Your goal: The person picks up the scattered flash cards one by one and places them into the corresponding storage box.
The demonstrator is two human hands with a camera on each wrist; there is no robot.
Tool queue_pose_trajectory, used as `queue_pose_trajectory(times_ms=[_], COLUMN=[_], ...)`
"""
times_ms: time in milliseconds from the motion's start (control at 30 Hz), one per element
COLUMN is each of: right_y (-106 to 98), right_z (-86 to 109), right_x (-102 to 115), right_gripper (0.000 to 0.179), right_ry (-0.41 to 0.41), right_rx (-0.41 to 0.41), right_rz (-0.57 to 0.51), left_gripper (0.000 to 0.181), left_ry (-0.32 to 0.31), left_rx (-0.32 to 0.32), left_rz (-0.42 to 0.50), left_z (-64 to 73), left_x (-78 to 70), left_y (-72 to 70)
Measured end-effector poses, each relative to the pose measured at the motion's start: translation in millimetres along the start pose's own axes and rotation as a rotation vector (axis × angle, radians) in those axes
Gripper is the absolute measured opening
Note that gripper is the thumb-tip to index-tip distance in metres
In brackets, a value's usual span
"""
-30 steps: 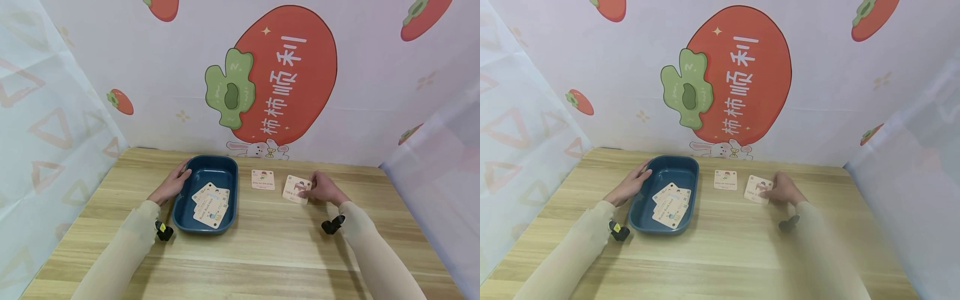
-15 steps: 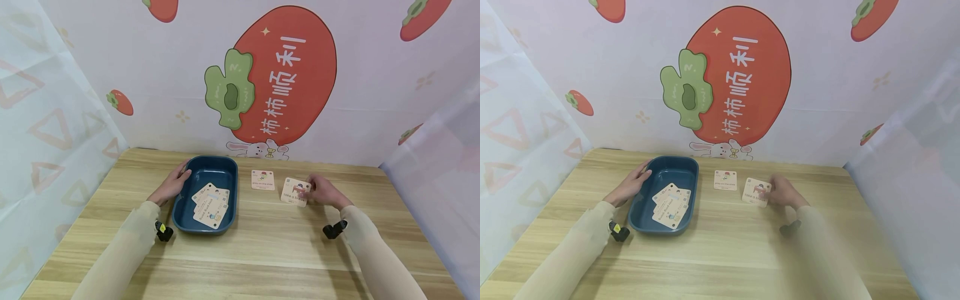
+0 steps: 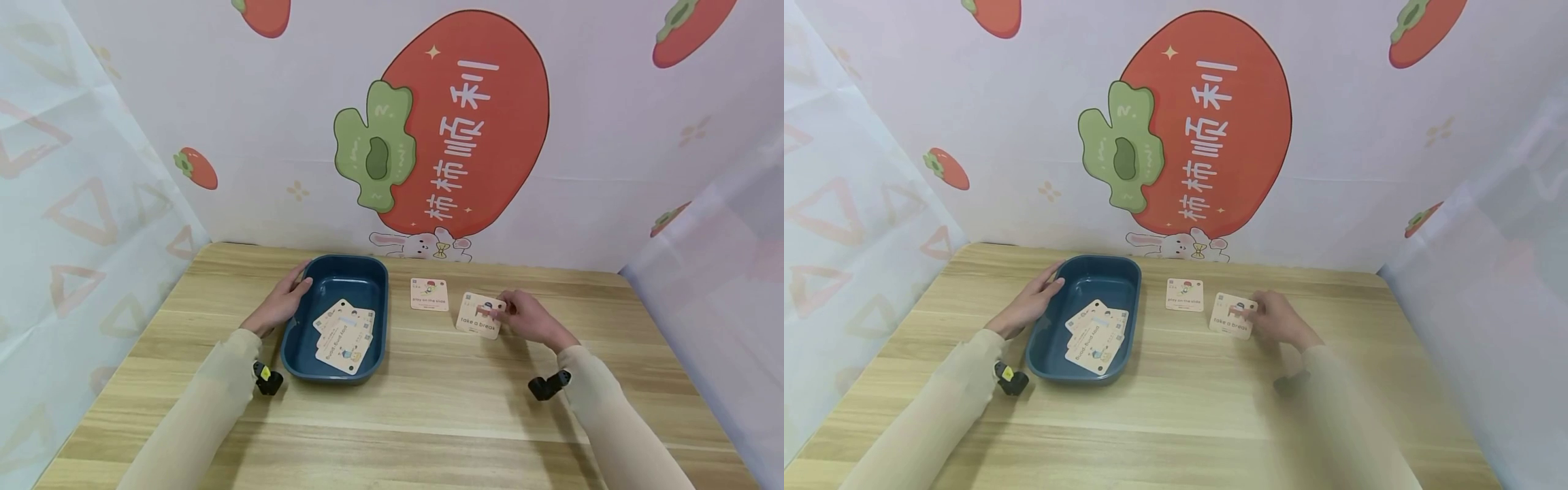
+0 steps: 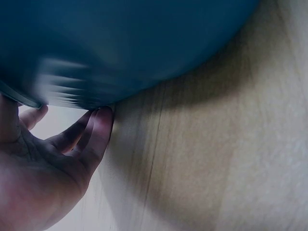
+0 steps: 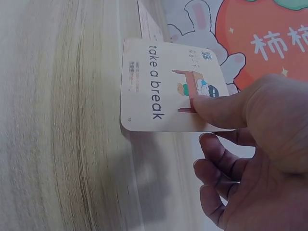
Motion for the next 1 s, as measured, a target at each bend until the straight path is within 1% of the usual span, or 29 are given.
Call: queue_pose_trajectory(times_ms=[167, 400, 667, 1000], right_y=[-1, -4, -9, -16], right_z=[3.5, 6.0, 9.1, 10.1], right_x=[9, 23, 42, 71], right_gripper=[0.016, 0.01, 0.009, 0.008], right_ry=[-0.05, -0.106, -0.136, -0.174], right_rx=[-0.025, -0.081, -0.13, -0.165], right_rz=[-0.026, 0.006, -0.003, 0.014], left_gripper=[0.06, 0.06, 0.06, 0.061], left_ry=[-0.008, -0.009, 0.001, 0.009], left_rx=[-0.002, 0.003, 0.006, 0.002], left_rz=[0.0, 0.0, 0.012, -0.005], left_z=[-0.4, -1.2, -0.4, 1.3], left_x=[1.2, 1.2, -0.1, -1.3], left_y=[-0.7, 0.1, 1.2, 0.7])
Point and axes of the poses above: each hand's wrist, its own z-axis away from the middle knuckle, its own y-axis out of the palm, x = y × z, the point moved 9 cm from there along -z, towards the middle knuckle, and after that the axes turned 6 degrees about -y, right-handed, at the moved point
